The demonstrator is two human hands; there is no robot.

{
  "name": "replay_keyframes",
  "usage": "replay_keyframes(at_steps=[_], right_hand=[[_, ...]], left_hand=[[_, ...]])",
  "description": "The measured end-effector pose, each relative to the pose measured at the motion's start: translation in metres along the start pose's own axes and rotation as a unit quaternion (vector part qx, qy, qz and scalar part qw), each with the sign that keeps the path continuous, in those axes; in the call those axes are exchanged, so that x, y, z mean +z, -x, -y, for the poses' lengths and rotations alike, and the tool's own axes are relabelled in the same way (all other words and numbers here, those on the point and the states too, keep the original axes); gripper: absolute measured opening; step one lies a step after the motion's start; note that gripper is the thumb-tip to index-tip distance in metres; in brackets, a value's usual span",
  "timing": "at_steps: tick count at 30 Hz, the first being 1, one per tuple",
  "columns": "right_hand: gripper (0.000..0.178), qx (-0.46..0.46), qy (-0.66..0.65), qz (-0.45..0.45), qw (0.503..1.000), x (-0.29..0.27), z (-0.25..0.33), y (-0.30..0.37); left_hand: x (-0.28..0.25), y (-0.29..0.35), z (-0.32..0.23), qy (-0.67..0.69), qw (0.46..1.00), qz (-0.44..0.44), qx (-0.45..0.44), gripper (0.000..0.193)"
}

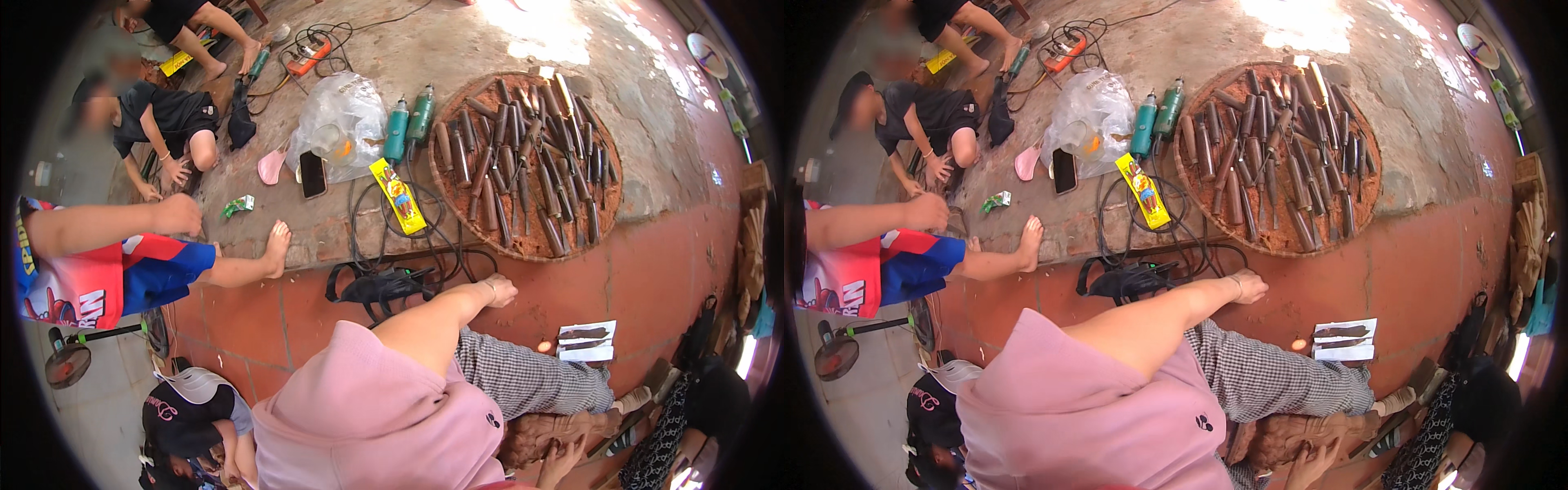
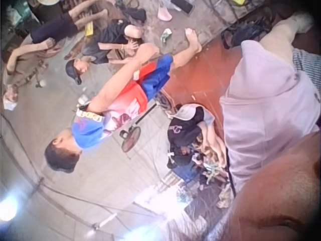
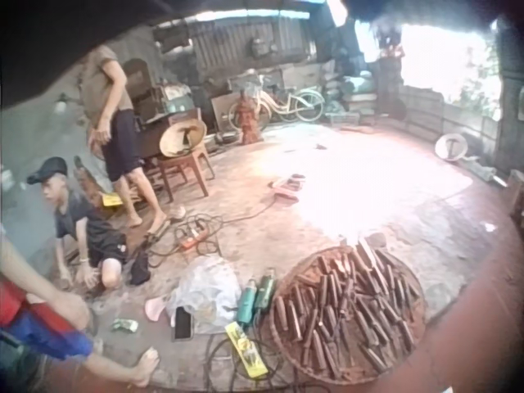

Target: The person sits on the floor and carves a wooden object using a small chisel and their hands. They repeatedly shape and smooth the surface, occasionally rotating the piece to access different areas.

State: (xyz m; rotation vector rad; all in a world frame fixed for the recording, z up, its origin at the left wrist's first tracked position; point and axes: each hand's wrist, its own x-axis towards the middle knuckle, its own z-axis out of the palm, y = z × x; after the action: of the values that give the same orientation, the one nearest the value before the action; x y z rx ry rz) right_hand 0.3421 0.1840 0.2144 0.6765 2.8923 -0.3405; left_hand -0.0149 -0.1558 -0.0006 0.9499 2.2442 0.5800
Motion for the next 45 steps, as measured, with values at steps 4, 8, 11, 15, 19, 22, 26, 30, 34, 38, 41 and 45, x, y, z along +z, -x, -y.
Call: replay_keyframes(at_steps=[4,8,11,15,19,22,26,30,34,38,41,45], right_hand=[[0.022,-0.004,0.003,0.012,1.000,0.001,-0.012,-0.009],[0.023,0.003,-0.040,0.007,0.999,0.002,-0.012,-0.013],[0.025,0.034,-0.070,0.016,0.997,-0.003,-0.008,-0.026],[0.027,0.154,-0.089,0.109,0.978,-0.011,-0.003,-0.047],[0.068,-0.077,-0.070,0.066,0.992,0.009,-0.051,-0.047],[0.071,-0.099,-0.047,0.081,0.991,0.004,-0.045,-0.048],[0.080,-0.133,0.012,0.106,0.985,-0.004,-0.047,-0.043],[0.082,-0.042,-0.114,0.110,0.987,-0.014,-0.001,-0.041],[0.083,0.070,-0.269,0.168,0.946,-0.017,0.033,-0.056],[0.086,0.063,-0.262,0.141,0.953,-0.016,0.015,-0.053],[0.087,0.061,-0.268,0.131,0.953,-0.011,0.010,-0.054],[0.089,0.065,-0.268,0.123,0.953,-0.015,0.001,-0.051]], left_hand=[[-0.043,0.010,-0.006,-0.044,0.989,0.038,0.136,0.023],[-0.102,0.059,0.007,-0.030,0.967,-0.115,0.226,0.022],[-0.127,0.119,0.030,0.081,0.924,-0.372,0.031,0.020],[-0.127,0.189,0.083,0.068,0.718,-0.636,-0.274,0.013],[-0.087,0.208,0.125,-0.010,0.678,-0.619,-0.397,0.026],[-0.065,0.200,0.144,0.018,0.645,-0.635,-0.425,0.037],[-0.066,0.195,0.139,0.013,0.642,-0.619,-0.452,0.043],[-0.068,0.186,0.140,0.014,0.645,-0.615,-0.454,0.044],[-0.068,0.188,0.147,-0.012,0.631,-0.628,-0.454,0.045],[-0.065,0.188,0.142,-0.009,0.641,-0.612,-0.462,0.045],[-0.066,0.189,0.144,-0.013,0.645,-0.601,-0.473,0.044],[-0.065,0.188,0.142,-0.014,0.648,-0.594,-0.477,0.043]])
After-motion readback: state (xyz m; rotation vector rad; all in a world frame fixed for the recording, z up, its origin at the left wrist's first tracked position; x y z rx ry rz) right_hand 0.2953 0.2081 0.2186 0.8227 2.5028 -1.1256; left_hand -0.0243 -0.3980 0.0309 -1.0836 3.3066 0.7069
